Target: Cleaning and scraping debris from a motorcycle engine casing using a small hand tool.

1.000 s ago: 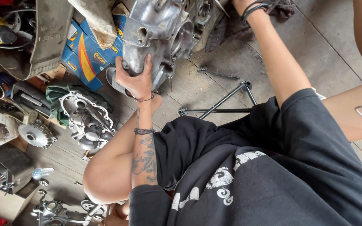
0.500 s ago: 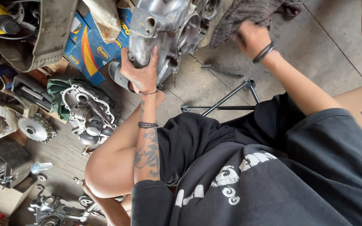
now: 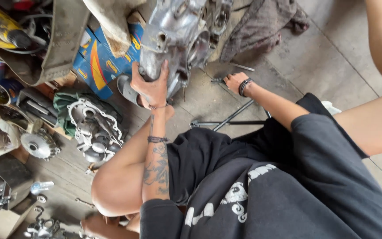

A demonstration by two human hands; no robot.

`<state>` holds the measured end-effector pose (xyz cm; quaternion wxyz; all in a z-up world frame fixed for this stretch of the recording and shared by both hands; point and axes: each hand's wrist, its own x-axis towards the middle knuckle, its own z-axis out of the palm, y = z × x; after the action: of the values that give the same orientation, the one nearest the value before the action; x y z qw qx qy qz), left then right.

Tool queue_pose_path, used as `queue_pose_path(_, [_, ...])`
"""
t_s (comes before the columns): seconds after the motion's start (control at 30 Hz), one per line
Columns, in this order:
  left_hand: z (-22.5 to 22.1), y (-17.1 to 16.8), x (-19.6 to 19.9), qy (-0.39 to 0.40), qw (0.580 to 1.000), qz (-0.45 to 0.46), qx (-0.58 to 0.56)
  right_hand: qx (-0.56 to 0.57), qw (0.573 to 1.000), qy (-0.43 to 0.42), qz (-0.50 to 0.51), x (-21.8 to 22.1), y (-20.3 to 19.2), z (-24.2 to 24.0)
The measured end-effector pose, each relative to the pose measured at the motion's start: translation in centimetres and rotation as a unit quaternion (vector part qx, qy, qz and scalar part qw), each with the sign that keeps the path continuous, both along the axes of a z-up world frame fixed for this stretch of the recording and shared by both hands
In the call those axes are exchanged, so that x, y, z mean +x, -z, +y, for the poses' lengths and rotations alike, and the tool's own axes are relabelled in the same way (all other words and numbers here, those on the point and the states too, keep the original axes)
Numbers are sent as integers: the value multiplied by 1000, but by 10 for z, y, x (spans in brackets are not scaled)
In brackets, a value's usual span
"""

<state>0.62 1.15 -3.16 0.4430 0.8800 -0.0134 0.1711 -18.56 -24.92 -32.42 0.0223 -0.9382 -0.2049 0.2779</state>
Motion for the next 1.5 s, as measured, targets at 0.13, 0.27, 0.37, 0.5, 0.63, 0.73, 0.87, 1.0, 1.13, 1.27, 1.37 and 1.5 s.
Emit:
queue_pose_path(0.13, [2,-3,-3,-18,1000,10,4,33,996,74,30,1,-17,8])
queue_pose_path(0.27, [-3,-9,-1,-5,1000,2,3,164,976,141,-6,17,-143,-14])
queue_pose_path(0.37, [-6,-5,-5,-16,1000,-2,-8,139,948,272,-85,29,-149,-35])
queue_pose_path(0.5, [-6,-1,-6,-12,1000,-15,-8,136,938,308,-82,81,-154,-33])
queue_pose_path(0.63, [-15,-11,-11,-8,999,-20,25,94,943,318,15,129,-211,-12])
queue_pose_path(0.73, [-18,-14,-11,-8,997,-35,62,96,932,330,118,157,-251,-28])
queue_pose_path(0.87, [-15,-13,-9,-3,996,-43,73,84,943,312,79,159,-257,-20])
queue_pose_path(1.0, [-17,-15,-9,-2,997,-36,67,85,921,325,195,179,-253,-31])
queue_pose_path(1.13, [-15,-13,-11,-3,998,-30,62,65,943,298,134,164,-250,-28])
queue_pose_path(1.27, [-12,-8,-6,7,997,-48,63,-59,932,231,273,188,-310,-33])
queue_pose_path(1.37, [-5,6,-9,-6,997,-41,71,14,934,330,139,168,-277,-75])
queue_pose_path(1.5, [-10,-9,-7,3,997,-32,66,130,853,476,-169,122,-166,-139])
